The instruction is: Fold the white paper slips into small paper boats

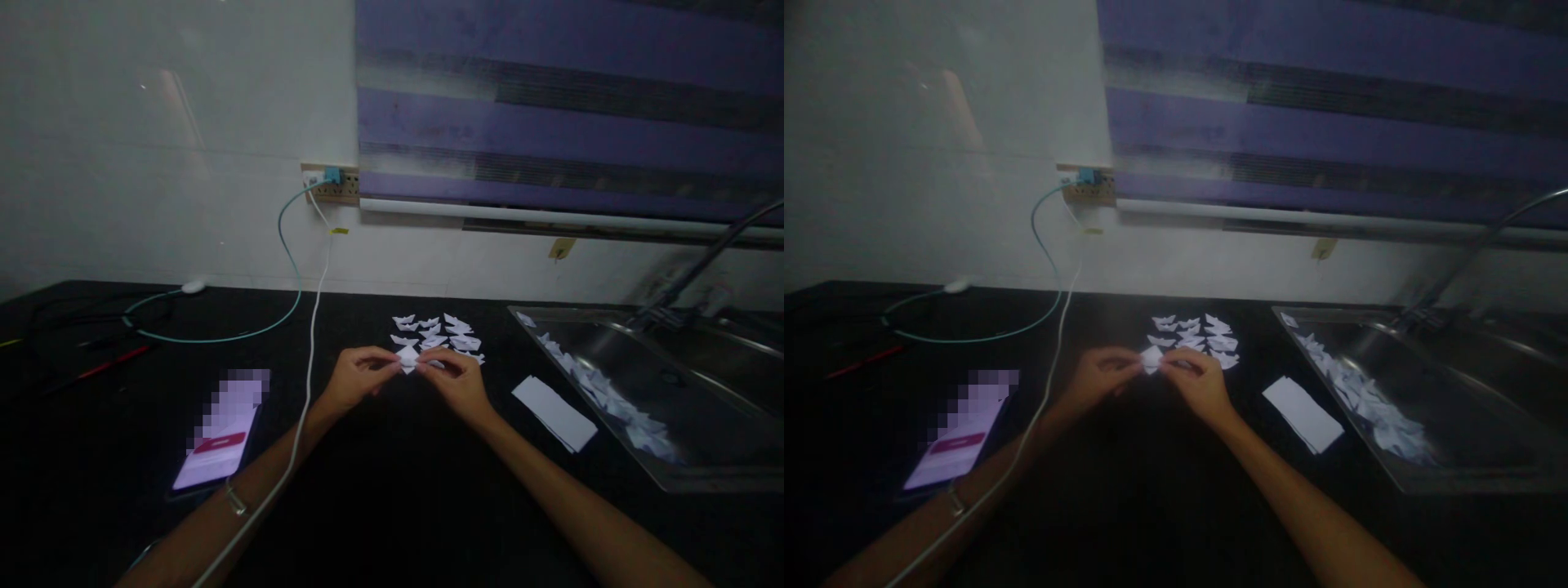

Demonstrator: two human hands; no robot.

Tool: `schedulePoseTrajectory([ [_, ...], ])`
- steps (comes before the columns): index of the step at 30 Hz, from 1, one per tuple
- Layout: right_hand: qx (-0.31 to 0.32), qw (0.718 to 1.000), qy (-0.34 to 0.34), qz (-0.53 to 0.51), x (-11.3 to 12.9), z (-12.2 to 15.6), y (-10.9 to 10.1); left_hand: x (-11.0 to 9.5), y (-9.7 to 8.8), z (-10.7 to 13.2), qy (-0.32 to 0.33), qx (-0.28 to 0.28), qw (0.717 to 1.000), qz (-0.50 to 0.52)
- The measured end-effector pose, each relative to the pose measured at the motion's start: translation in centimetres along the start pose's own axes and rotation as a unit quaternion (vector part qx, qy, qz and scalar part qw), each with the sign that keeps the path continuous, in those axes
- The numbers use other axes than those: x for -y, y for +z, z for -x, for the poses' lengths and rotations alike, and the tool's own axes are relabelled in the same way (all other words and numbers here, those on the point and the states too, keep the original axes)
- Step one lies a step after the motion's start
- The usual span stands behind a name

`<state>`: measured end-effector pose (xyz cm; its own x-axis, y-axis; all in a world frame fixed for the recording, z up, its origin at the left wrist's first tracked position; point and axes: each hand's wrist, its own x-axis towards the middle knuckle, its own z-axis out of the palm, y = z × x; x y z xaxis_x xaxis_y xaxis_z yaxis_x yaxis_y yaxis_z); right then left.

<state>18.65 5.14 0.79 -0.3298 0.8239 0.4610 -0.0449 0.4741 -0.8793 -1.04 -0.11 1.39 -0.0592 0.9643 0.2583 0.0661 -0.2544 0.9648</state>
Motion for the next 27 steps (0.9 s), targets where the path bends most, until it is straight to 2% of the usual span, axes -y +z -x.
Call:
schedulePoseTrajectory([
  [9, 0.043, 0.998, 0.036, -0.012, 0.0, 0.0, 0.3, -0.1, 0.1, -0.1, 0.027, -0.013, 0.999, -0.044],
  [16, 0.045, 0.999, 0.028, -0.012, -0.3, 0.1, 0.3, 0.2, 0.0, -0.1, -0.002, -0.007, 0.999, -0.048],
  [20, 0.044, 0.998, 0.035, -0.010, -0.5, 0.2, 0.6, 0.5, 0.2, -0.2, 0.036, -0.038, 0.998, -0.045],
  [27, 0.023, 0.999, 0.044, -0.018, -0.3, 0.3, 0.9, 1.0, 0.4, -0.3, 0.081, -0.051, 0.994, -0.047],
])
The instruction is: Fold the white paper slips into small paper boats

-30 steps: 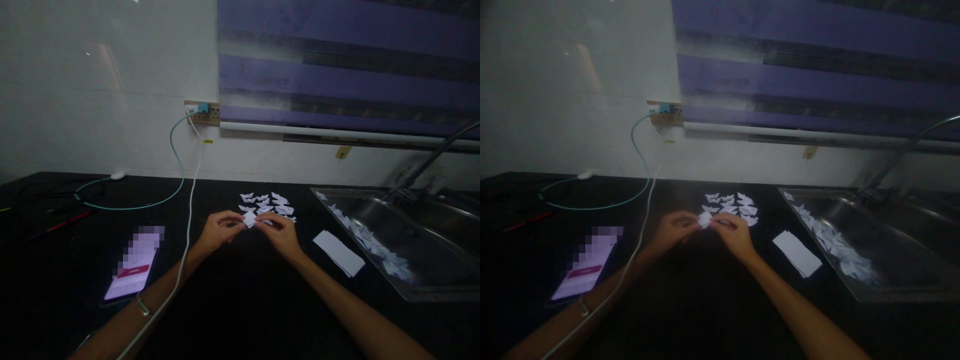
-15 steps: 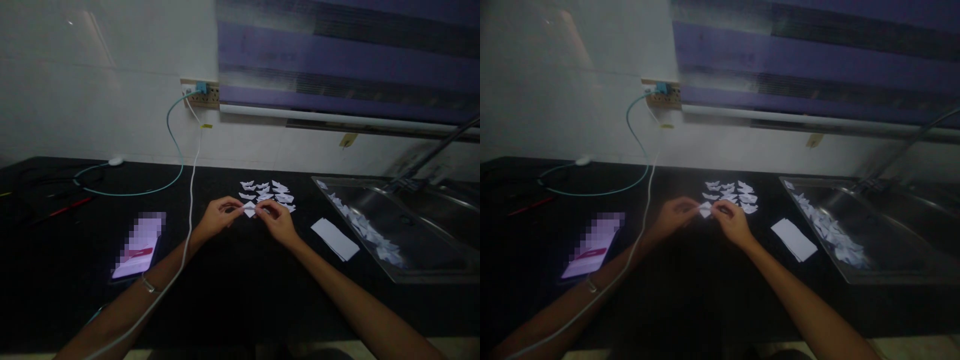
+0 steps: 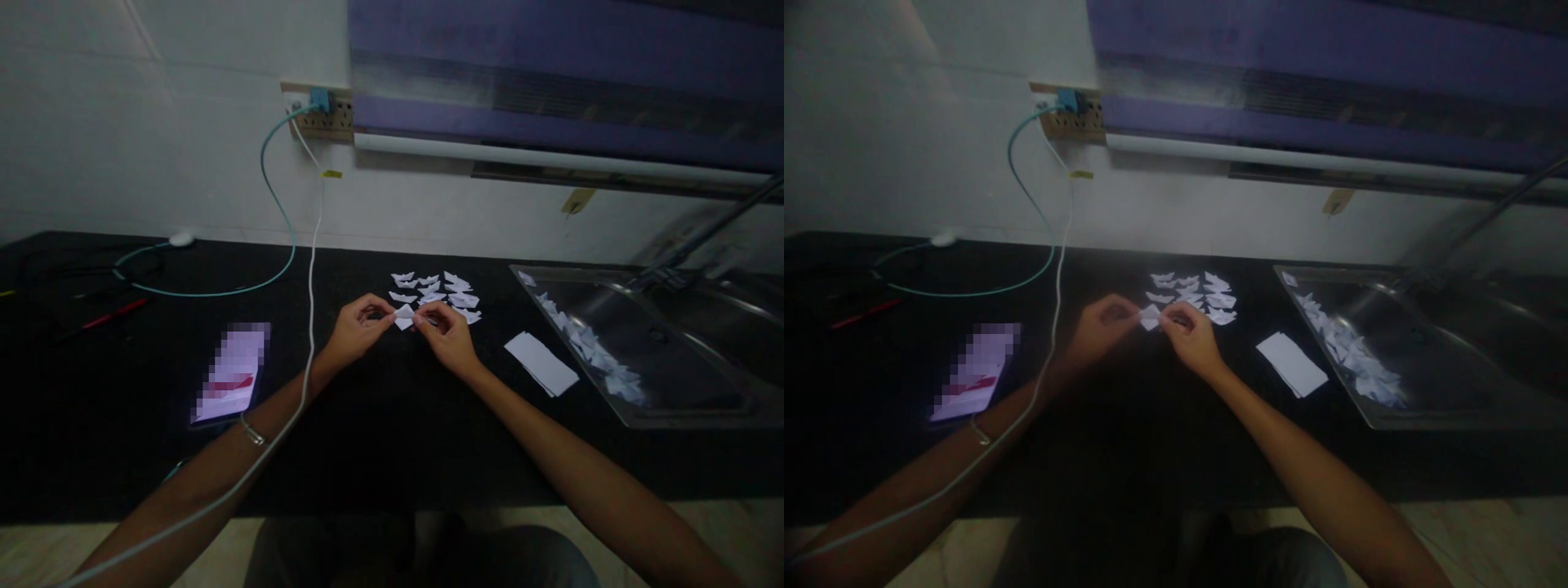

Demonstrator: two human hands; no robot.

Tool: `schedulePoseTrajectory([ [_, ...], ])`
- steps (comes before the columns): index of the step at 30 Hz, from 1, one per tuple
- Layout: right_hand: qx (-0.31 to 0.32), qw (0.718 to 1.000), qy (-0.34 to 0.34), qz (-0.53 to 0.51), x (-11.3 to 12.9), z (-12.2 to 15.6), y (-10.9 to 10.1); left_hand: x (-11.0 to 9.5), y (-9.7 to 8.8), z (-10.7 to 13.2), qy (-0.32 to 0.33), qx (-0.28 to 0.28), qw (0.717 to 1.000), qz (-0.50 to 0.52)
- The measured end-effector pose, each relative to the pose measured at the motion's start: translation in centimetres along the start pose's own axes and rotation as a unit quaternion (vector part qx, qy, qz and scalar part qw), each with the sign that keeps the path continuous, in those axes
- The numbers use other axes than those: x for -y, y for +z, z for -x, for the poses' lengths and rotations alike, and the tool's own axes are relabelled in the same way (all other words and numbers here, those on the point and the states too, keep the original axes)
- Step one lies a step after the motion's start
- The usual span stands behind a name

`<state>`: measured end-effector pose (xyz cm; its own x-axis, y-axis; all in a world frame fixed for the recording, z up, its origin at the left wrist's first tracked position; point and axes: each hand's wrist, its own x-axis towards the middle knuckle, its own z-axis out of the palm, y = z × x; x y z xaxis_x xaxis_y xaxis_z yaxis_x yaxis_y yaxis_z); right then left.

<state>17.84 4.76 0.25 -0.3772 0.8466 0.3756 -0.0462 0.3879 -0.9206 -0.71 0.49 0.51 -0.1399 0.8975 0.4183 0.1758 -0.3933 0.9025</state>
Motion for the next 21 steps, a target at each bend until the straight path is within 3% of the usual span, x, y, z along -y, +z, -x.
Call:
schedulePoseTrajectory([
  [10, 0.023, 0.999, 0.023, -0.043, -0.1, 0.1, 0.7, -0.5, 0.3, 0.0, 0.005, -0.044, 0.999, 0.006],
  [21, -0.014, 0.999, -0.029, 0.026, -0.7, -0.4, -0.2, 1.1, -0.1, -0.4, 0.021, 0.041, 0.999, -0.020],
])
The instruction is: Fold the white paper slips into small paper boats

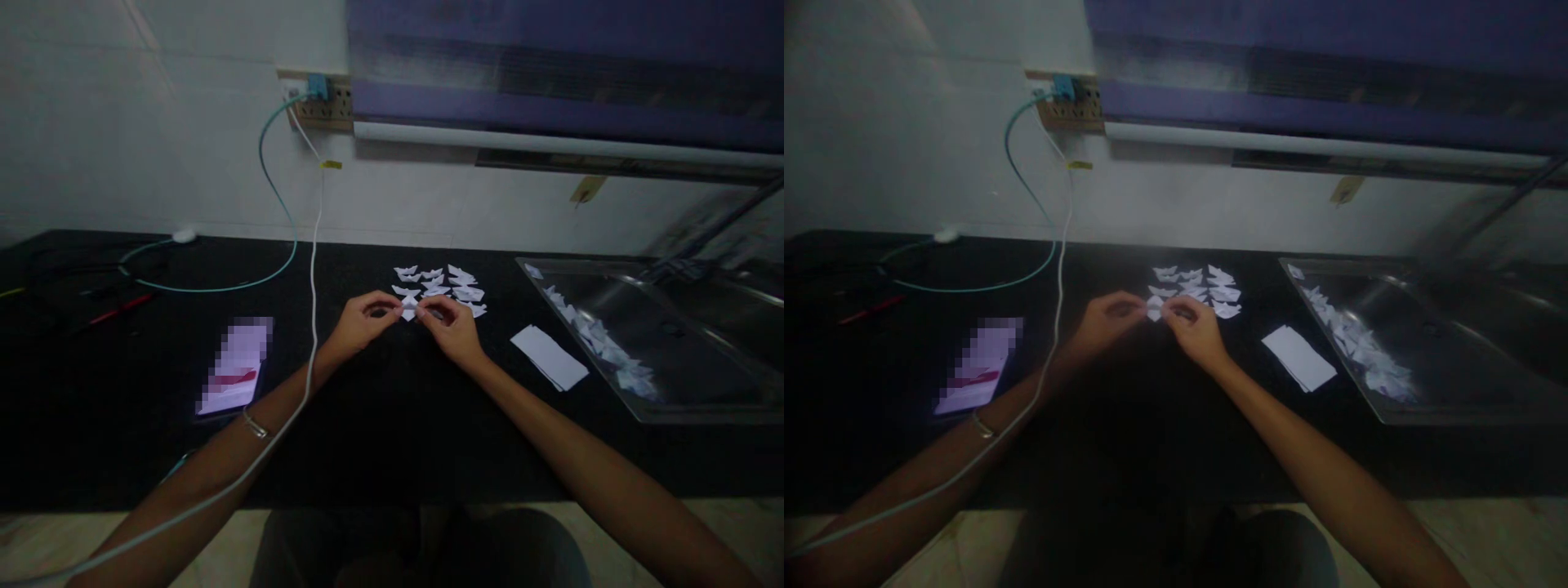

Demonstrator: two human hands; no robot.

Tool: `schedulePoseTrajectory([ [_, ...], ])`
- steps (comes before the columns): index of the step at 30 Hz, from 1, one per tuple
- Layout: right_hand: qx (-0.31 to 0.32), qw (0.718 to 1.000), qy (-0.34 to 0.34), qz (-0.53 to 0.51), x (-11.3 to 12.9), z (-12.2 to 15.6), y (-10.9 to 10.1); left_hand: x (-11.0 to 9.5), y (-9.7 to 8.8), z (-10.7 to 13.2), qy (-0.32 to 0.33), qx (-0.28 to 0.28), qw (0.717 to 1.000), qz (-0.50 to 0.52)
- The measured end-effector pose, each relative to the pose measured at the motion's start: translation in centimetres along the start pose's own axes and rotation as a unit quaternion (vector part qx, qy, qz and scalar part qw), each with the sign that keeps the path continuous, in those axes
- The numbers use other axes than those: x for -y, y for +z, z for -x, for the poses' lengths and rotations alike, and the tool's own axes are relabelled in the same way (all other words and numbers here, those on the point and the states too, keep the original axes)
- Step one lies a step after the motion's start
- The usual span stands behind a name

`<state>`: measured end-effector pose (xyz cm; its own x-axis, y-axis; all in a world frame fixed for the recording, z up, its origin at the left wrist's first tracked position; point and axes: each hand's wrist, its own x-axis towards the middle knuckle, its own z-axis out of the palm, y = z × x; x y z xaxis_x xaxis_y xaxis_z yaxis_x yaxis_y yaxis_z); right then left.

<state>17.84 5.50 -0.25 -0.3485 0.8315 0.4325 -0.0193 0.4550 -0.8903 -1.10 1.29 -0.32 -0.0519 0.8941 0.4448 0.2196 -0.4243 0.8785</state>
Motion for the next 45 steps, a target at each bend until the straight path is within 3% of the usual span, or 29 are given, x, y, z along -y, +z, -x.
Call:
schedulePoseTrajectory([
  [10, -0.004, 1.000, 0.002, 0.020, 0.8, 0.2, 0.0, -1.2, -0.1, 0.5, -0.014, -0.036, 0.998, -0.051],
  [18, -0.010, 0.983, 0.169, -0.077, 1.2, -0.2, 0.0, -1.6, 0.3, 0.6, -0.014, -0.045, 0.998, -0.039],
  [21, -0.011, 0.974, 0.200, -0.111, 1.1, -0.2, -0.2, -1.4, 0.4, 0.7, -0.011, -0.051, 0.998, -0.038],
  [29, -0.023, 0.980, 0.169, -0.104, 0.8, -0.2, -0.3, -1.5, 0.2, 0.8, -0.051, -0.052, 0.997, -0.040],
  [35, -0.026, 0.988, 0.124, -0.085, 0.9, -0.3, -0.3, -1.4, 0.3, 0.5, -0.064, -0.002, 0.997, 0.029],
  [40, 0.008, 0.988, 0.135, -0.081, 0.6, -0.2, -0.3, -1.6, 0.3, 0.5, -0.074, 0.055, 0.996, 0.014],
  [45, -0.002, 0.983, 0.157, -0.095, 0.8, 0.0, 0.1, -2.2, 0.4, 0.5, -0.072, 0.018, 0.997, -0.013],
])
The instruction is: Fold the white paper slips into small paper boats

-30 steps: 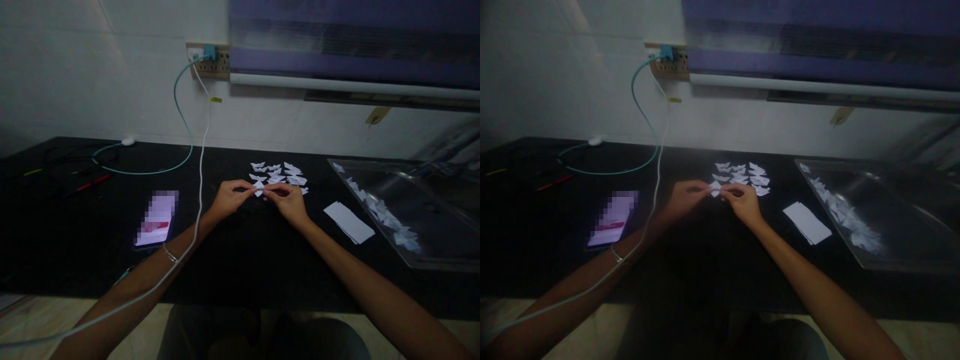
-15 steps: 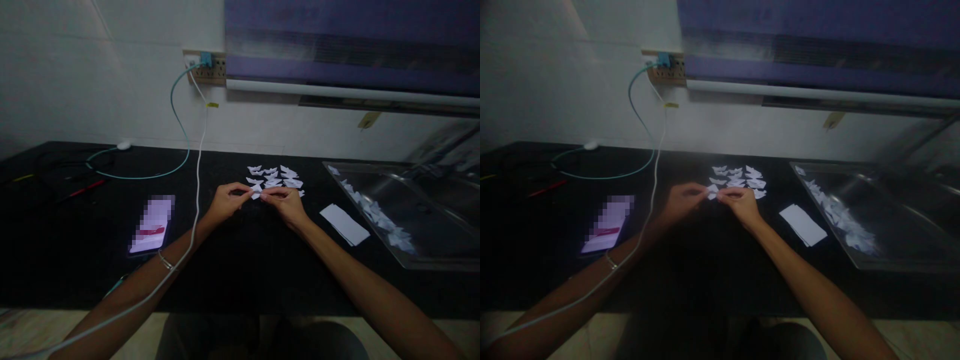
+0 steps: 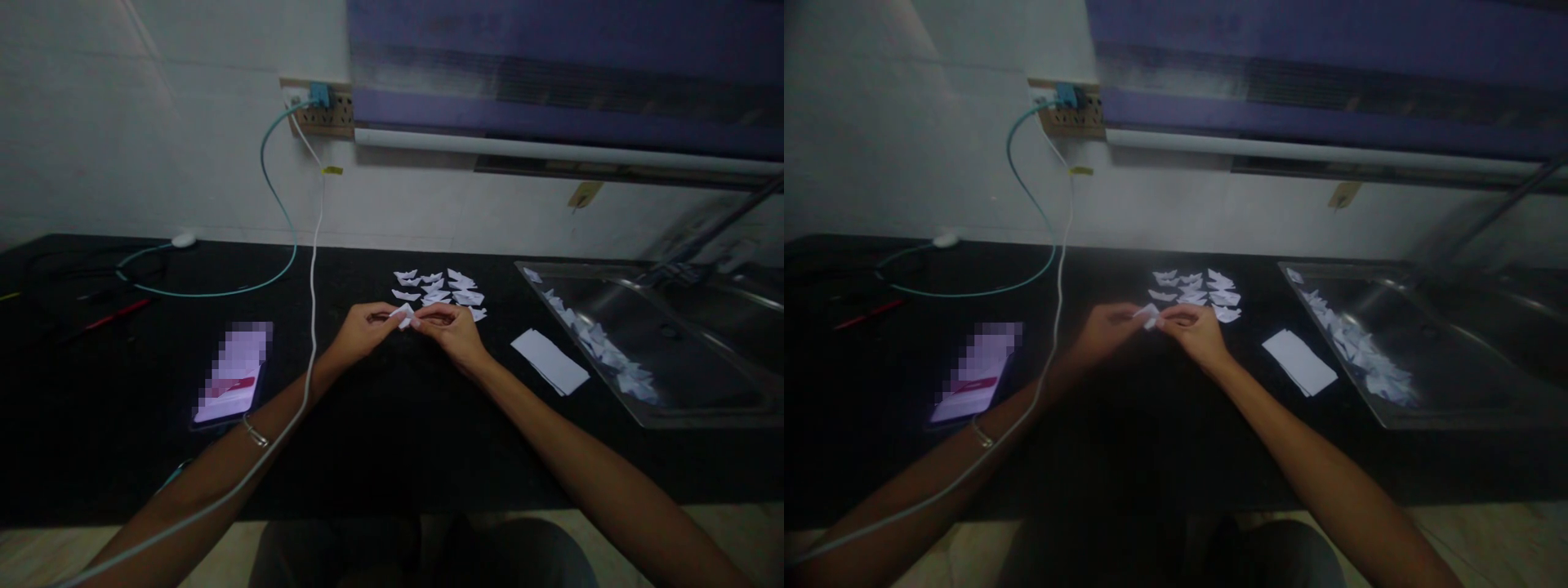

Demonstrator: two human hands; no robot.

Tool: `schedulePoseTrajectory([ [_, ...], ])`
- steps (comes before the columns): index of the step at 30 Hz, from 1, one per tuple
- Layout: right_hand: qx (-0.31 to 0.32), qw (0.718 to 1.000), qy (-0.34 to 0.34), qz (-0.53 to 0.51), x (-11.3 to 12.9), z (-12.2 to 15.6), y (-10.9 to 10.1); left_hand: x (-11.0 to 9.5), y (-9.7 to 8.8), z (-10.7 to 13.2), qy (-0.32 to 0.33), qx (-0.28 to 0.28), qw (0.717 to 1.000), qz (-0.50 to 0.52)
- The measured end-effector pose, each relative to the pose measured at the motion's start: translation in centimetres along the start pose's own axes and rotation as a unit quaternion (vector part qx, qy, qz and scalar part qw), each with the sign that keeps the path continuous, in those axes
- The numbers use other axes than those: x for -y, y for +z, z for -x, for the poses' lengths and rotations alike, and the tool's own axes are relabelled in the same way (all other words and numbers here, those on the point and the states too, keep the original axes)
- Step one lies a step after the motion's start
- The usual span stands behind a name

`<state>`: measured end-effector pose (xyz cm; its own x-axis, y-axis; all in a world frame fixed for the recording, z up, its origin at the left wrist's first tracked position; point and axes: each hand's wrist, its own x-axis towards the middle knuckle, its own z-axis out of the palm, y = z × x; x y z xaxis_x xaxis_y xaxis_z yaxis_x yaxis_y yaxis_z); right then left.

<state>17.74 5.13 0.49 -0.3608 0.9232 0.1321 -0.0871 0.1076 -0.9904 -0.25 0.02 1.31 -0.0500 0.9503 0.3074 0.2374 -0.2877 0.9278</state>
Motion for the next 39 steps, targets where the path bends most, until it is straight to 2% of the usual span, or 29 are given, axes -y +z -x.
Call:
schedulePoseTrajectory([
  [8, -0.021, 1.000, 0.009, -0.018, 0.2, 0.2, 0.6, -0.2, 0.0, 0.1, 0.017, -0.032, 0.999, -0.018],
  [15, -0.010, 0.998, 0.018, -0.059, 0.0, 0.3, 0.9, 0.1, -0.2, 0.0, 0.041, -0.039, 0.997, -0.048],
  [20, -0.006, 0.998, 0.025, -0.059, 0.1, 0.2, 0.7, 0.4, -0.4, -0.1, 0.035, -0.014, 0.997, -0.064],
  [23, 0.012, 0.999, 0.033, -0.028, 0.1, 0.1, 0.4, 0.6, -0.5, -0.1, 0.021, 0.006, 0.997, -0.078],
  [25, 0.028, 1.000, 0.014, 0.004, -0.1, 0.2, 0.3, 0.8, -0.5, -0.1, 0.012, 0.016, 0.997, -0.077],
  [28, 0.036, 0.999, -0.007, 0.010, -0.2, 0.4, 0.4, 0.8, -0.4, -0.2, 0.003, 0.025, 0.999, -0.047],
  [34, 0.005, 0.995, 0.045, -0.093, 0.3, 0.3, 0.7, 0.3, -0.3, -0.3, 0.000, 0.050, 0.998, 0.046],
  [37, -0.019, 0.994, 0.052, -0.096, 0.3, 0.2, 0.6, 0.2, -0.4, -0.3, -0.021, 0.061, 0.995, 0.072],
  [39, -0.027, 0.995, 0.046, -0.089, 0.3, 0.2, 0.6, 0.3, -0.4, -0.3, -0.031, 0.050, 0.994, 0.090],
])
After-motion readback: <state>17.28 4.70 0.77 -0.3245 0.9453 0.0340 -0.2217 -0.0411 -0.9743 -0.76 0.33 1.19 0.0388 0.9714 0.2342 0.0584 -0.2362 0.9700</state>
